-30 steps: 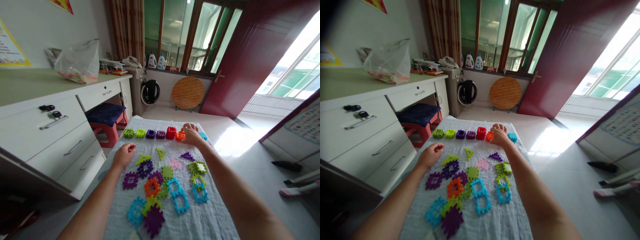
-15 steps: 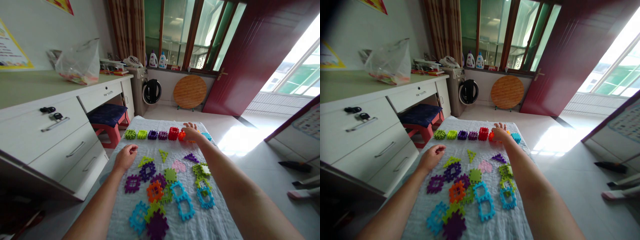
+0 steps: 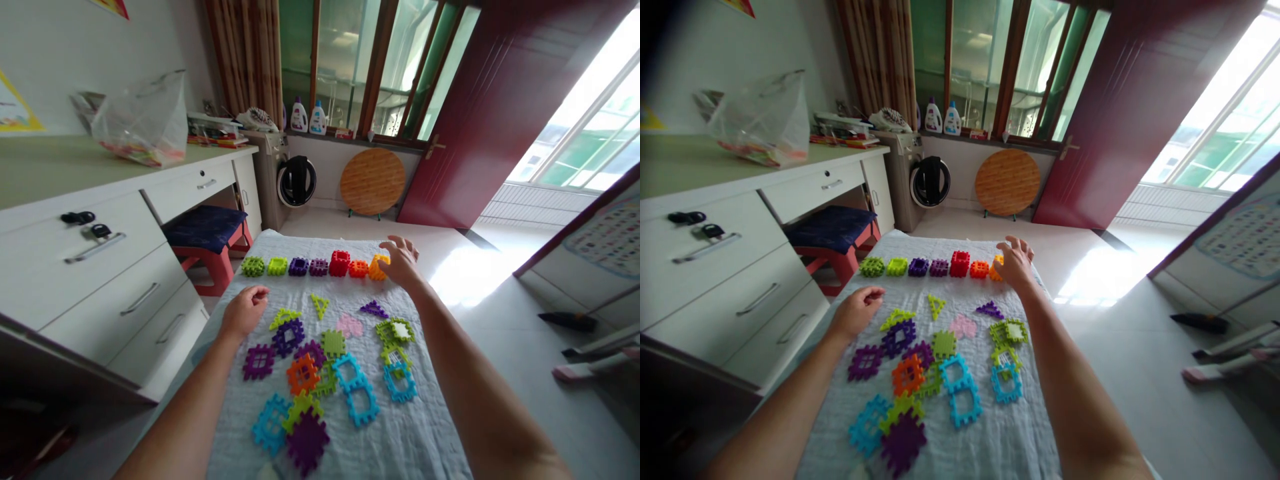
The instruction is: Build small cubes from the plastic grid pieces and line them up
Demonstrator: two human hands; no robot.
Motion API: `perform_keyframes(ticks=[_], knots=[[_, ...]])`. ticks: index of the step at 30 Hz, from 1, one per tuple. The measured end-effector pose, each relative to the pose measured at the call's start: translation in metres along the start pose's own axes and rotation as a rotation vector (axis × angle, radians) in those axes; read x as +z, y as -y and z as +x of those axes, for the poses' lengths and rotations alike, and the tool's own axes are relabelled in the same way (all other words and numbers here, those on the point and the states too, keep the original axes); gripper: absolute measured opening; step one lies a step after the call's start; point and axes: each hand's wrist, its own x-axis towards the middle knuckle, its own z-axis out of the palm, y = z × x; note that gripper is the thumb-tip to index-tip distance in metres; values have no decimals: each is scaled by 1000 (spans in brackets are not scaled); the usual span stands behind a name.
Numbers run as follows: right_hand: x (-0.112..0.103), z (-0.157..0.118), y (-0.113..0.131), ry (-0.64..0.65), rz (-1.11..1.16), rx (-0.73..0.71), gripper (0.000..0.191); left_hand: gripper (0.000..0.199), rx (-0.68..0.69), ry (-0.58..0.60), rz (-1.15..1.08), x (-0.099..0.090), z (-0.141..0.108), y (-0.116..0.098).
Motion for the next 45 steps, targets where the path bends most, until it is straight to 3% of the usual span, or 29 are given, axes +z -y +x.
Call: perform_keyframes(ticks=[3, 8, 15, 29, 37, 45], knots=[[-9, -34, -11, 21, 97, 32, 36, 29, 4, 1, 12, 0, 0, 0], [6, -64, -4, 252, 141, -16, 35, 28, 9, 4, 29, -2, -1, -2], [39, -50, 25, 310, 179, -16, 43, 28, 3, 0, 26, -4, -2, -5], [58, -43, 20, 298, 172, -11, 32, 27, 11, -5, 15, -2, -1, -3], [55, -45, 19, 282, 192, -8, 37, 28, 5, -5, 30, -2, -1, -4], [23, -66, 4, 269, 224, -19, 34, 30, 8, 2, 34, -2, 0, -3]])
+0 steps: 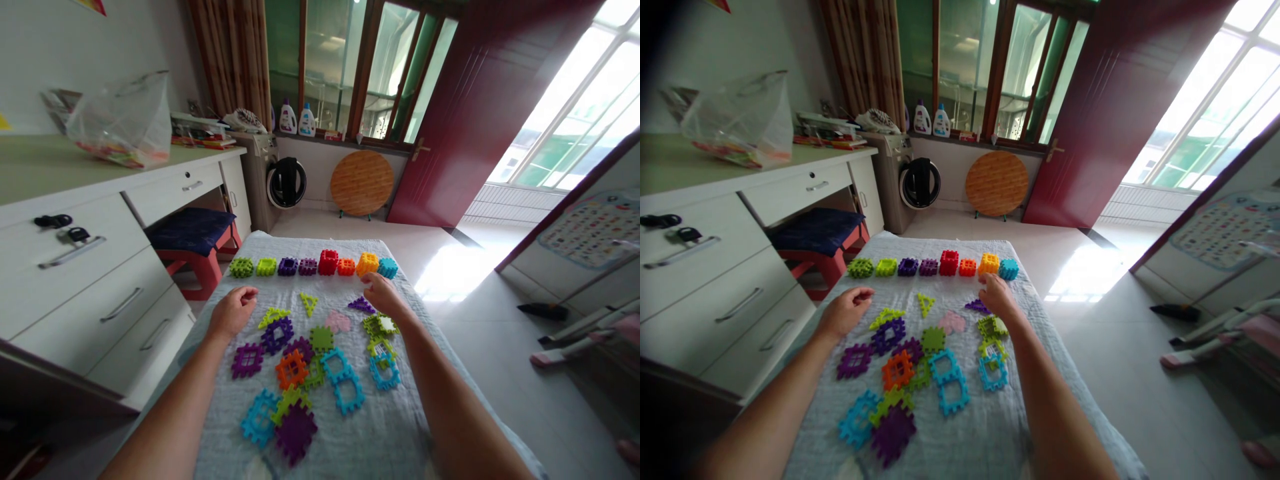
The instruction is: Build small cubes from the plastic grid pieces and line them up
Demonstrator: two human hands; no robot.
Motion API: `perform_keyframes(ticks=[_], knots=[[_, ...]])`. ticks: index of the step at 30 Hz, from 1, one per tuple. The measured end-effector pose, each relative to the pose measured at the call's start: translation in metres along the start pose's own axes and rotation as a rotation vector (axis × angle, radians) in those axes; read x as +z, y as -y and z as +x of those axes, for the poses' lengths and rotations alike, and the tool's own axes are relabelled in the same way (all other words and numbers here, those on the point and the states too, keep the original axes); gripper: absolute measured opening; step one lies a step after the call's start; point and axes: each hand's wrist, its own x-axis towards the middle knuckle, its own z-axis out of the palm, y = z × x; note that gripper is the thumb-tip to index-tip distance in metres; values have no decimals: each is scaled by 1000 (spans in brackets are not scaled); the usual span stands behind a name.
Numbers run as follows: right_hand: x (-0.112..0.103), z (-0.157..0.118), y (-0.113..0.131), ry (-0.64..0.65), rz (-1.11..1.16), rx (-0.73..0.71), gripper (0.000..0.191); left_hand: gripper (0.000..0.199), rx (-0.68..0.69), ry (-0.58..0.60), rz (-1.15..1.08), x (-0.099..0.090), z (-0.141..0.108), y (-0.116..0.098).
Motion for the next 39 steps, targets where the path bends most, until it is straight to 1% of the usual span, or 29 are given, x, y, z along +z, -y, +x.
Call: perform_keyframes(ticks=[3, 5, 7, 11, 14, 17, 20, 22, 24, 27, 29, 30, 32, 35, 37, 39], knots=[[-1, -18, -1, 90, -54, -45, 27, 30, 7, 6, 3, 1, 0, 1], [4, -26, 1, 144, -110, -49, 29, 29, 11, 9, 1, 1, 1, 2], [10, -30, 5, 153, -146, -21, 32, 29, 12, 7, -2, 2, 1, 3], [20, -32, 17, 85, -127, -1, 29, 29, 16, -4, -5, 4, 1, 6], [22, -33, 26, 27, -50, -46, 22, 29, 26, -12, -10, 5, 2, 7], [23, -35, 36, -16, 93, -101, 20, 29, 27, -16, -10, 5, 1, 6], [27, -38, 45, -20, 225, -115, 25, 28, 21, -23, -2, 4, 0, 4], [30, -39, 49, 1, 258, -129, 26, 27, 18, -26, 1, 3, -1, 2], [32, -40, 50, -6, 210, -157, 25, 27, 17, -23, 0, 3, -2, 1], [30, -41, 53, -89, 56, -162, 25, 26, 19, -20, -8, 2, -2, -1], [27, -42, 59, -114, 6, -163, 27, 25, 17, -22, -9, 1, -2, -2], [25, -42, 63, -104, 9, -179, 26, 25, 15, -22, -8, 1, -2, -3], [22, -42, 78, -43, 48, -260, 24, 24, 12, -19, -9, 1, -3, -3], [21, -39, 108, 125, 115, -447, 23, 25, 12, -21, -13, 0, -4, -5], [23, -37, 130, 217, 104, -541, 24, 24, 8, -25, -15, 0, -4, -6], [28, -34, 150, 256, 44, -586, 29, 24, 2, -26, -20, -1, -5, -7]])
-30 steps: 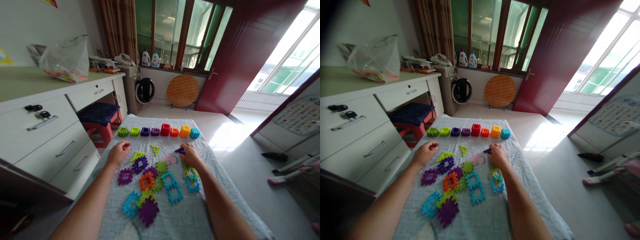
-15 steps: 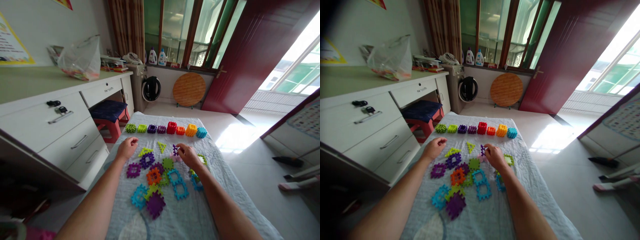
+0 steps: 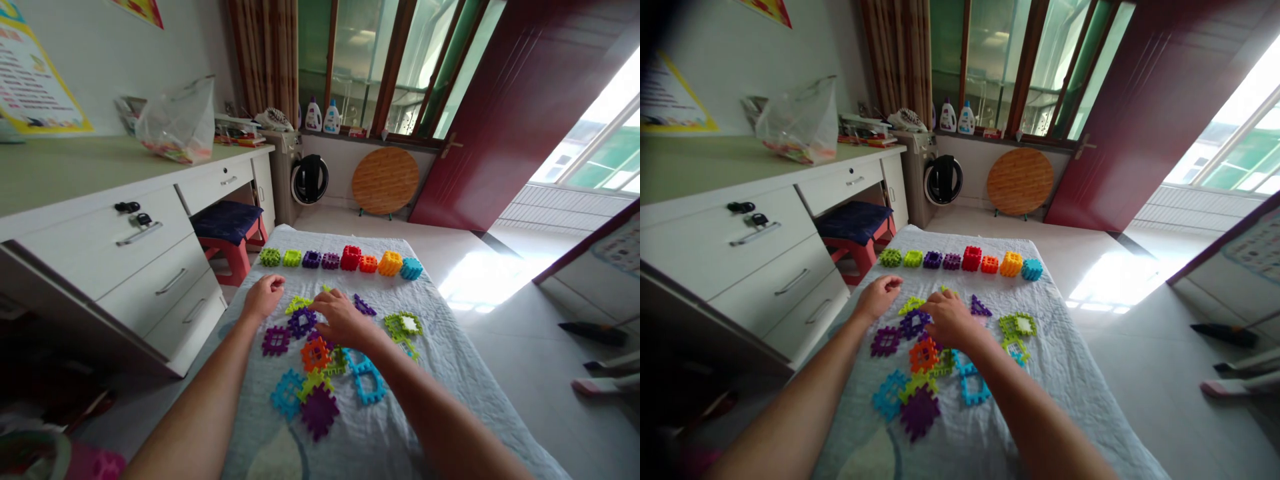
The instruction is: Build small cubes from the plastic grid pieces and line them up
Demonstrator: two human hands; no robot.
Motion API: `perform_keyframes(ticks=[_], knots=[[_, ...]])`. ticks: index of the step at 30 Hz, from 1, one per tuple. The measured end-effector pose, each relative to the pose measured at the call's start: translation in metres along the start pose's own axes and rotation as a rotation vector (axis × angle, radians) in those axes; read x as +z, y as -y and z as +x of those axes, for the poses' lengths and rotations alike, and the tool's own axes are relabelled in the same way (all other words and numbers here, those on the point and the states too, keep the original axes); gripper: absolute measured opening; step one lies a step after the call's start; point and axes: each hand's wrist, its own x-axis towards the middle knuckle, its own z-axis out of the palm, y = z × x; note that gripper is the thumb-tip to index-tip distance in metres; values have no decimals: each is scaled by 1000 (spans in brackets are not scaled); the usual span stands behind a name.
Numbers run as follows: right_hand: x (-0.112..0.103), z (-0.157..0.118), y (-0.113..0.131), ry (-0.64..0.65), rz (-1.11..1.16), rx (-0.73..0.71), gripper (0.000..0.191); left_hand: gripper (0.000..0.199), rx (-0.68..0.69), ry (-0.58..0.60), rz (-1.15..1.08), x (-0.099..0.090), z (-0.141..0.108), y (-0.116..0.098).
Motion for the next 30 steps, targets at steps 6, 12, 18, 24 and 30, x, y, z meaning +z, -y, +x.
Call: perform_keyframes(ticks=[6, 12, 18, 24, 30], knots=[[12, 20, 15, 111, -139, 18, 37, 24, 2, 1, -8, -1, 0, -1], [16, 17, 10, 107, -115, 33, 47, 24, 9, -7, -7, 1, 0, 1], [16, 14, -3, -18, -42, 106, 49, 23, -16, 8, 16, -1, 0, -1], [22, 16, -9, 13, -49, 109, 49, 23, -10, 1, 20, -2, -1, -2], [28, 19, -4, 24, -46, 83, 47, 23, 9, -6, 11, 1, 0, 2]])
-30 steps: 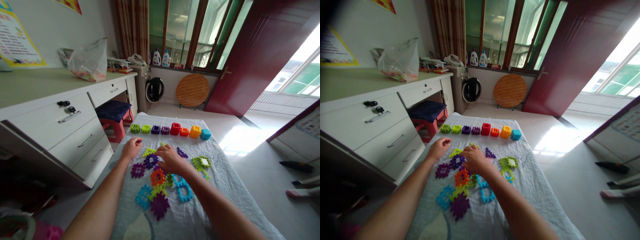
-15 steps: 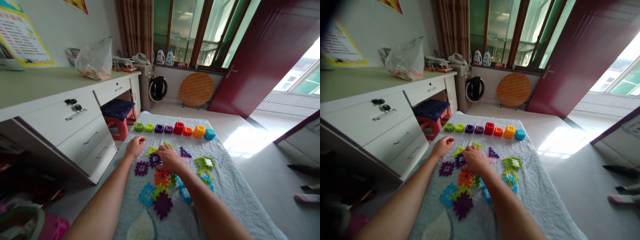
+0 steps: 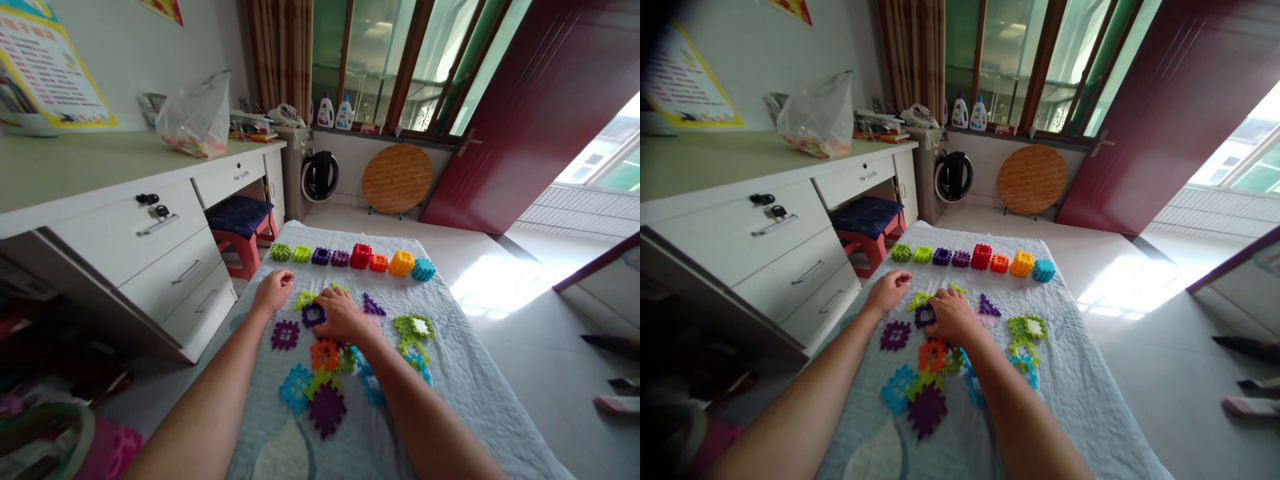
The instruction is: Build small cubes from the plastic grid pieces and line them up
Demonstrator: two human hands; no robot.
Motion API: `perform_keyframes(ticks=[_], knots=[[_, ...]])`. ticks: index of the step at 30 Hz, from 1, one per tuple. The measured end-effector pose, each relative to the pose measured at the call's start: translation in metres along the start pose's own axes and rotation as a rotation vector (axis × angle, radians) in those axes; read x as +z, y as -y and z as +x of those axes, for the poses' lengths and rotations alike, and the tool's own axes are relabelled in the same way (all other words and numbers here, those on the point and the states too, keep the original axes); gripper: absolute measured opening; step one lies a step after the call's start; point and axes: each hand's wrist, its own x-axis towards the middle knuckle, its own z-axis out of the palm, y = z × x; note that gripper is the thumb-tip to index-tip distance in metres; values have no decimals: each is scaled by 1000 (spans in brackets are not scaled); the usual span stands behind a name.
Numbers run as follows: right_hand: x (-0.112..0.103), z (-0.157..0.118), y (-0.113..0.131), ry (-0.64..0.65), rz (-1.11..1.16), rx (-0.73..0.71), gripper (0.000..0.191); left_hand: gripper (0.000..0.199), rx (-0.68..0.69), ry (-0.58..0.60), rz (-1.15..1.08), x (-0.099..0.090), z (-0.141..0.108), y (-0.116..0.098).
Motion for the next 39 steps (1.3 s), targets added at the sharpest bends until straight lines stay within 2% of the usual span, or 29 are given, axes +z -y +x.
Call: perform_keyframes(ticks=[6, 14, 18, 26, 28, 30, 34, 39], knots=[[-1, 2, -1, 0, -2, 11, 48, 23, 5, 3, 2, 0, 0, 0], [-3, 3, -11, -22, -51, 159, 55, 23, -19, 13, 12, -1, 1, -2], [-4, 3, -10, -19, -76, 154, 58, 22, -20, 14, 9, -2, 1, -3], [-8, 14, -4, 50, -180, 109, 45, 22, -32, 19, -10, -5, 0, -7], [-13, 21, -7, 70, -202, 84, 46, 23, -32, 24, -17, -5, 0, -6], [-22, 32, -14, 38, -201, 90, 50, 25, -29, 33, -27, -4, 0, -4], [-43, 68, -35, -111, -204, 191, 51, 25, -28, 24, -40, -1, 2, -1], [-56, 112, -60, -110, -249, 318, 54, 22, -79, 28, -69, 0, 2, 0]])
